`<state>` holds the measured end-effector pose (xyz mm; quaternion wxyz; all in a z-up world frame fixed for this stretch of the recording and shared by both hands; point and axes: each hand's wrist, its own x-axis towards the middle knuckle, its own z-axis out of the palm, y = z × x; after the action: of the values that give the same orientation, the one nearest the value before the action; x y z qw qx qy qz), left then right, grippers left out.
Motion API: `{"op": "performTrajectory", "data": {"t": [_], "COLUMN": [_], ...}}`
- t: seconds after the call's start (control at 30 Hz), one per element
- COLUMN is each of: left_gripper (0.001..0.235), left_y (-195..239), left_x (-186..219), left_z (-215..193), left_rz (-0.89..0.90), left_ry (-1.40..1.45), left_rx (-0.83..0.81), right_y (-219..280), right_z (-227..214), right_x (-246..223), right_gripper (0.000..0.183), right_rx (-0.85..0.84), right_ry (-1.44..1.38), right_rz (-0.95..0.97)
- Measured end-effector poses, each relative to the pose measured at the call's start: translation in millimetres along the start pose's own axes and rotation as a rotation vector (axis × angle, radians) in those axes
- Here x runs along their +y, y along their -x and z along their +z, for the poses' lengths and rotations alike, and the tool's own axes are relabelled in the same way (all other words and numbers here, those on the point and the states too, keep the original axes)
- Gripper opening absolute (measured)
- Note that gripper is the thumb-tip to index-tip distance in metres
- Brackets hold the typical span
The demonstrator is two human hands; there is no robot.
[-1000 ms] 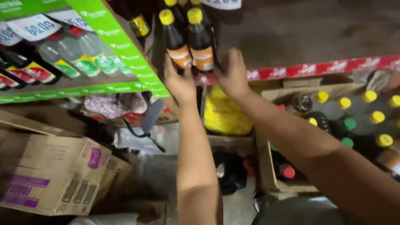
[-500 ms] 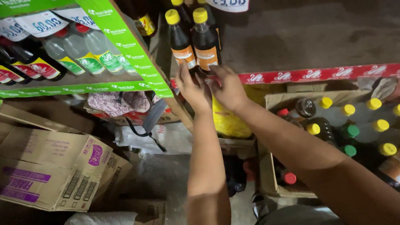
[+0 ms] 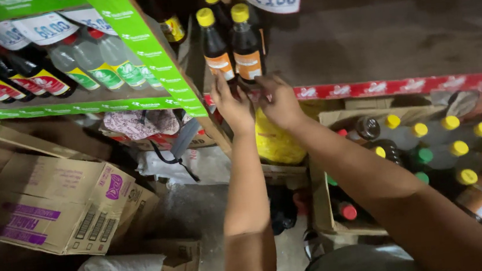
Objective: Organizing various bottles of condiments on a grocery store shelf and in a cardboard box.
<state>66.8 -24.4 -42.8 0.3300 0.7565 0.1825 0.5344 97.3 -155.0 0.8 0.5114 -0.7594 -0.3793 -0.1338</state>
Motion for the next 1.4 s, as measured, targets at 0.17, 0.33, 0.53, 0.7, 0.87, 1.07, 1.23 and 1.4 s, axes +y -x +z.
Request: {"op": "performTrajectory", "data": {"t": [0.17,0.33,0.53,0.7,0.87,1.07,1.23,1.4], "left_gripper": [0.077,0.075,0.062,0.051,0.045,0.044,0.044,0.044], "left_y": [22,93,182,244,271,293,315,357], "left_x": [47,110,189,219,244,264,272,262], "left_z": [-9,4,29,60,75,82,86,94], "left_rz": [0.005,0.054,0.215,0.227,0.262,0.282,0.234,0.275], "left_ry": [0.022,0.135,0.21,0.408,0.414,0.291,0.272,0.281], "left_rx": [-0.058,-0.231,-0.515,-0.881,-1.083,-1.21,-1.222,-1.246], "right_y": [37,94,191,276,309,315,312,306], "right_z": [-53,-145,-264,-350,-400,-405,-408,-406], "right_x": [8,19,68,118,148,157,144,116], "right_gripper": [0.046,0.046,0.042,0.04,0.044,0.06,0.054,0.037], "right_rx": [-0.02,-0.034,0.075,0.328,0.329,0.132,0.116,0.163], "right_ry": [0.021,0.005,0.153,0.524,0.831,0.713,0.647,0.676], "right_rz": [-0.042,0.101,0.229,0.386,0.471,0.71,0.696,0.286]}}
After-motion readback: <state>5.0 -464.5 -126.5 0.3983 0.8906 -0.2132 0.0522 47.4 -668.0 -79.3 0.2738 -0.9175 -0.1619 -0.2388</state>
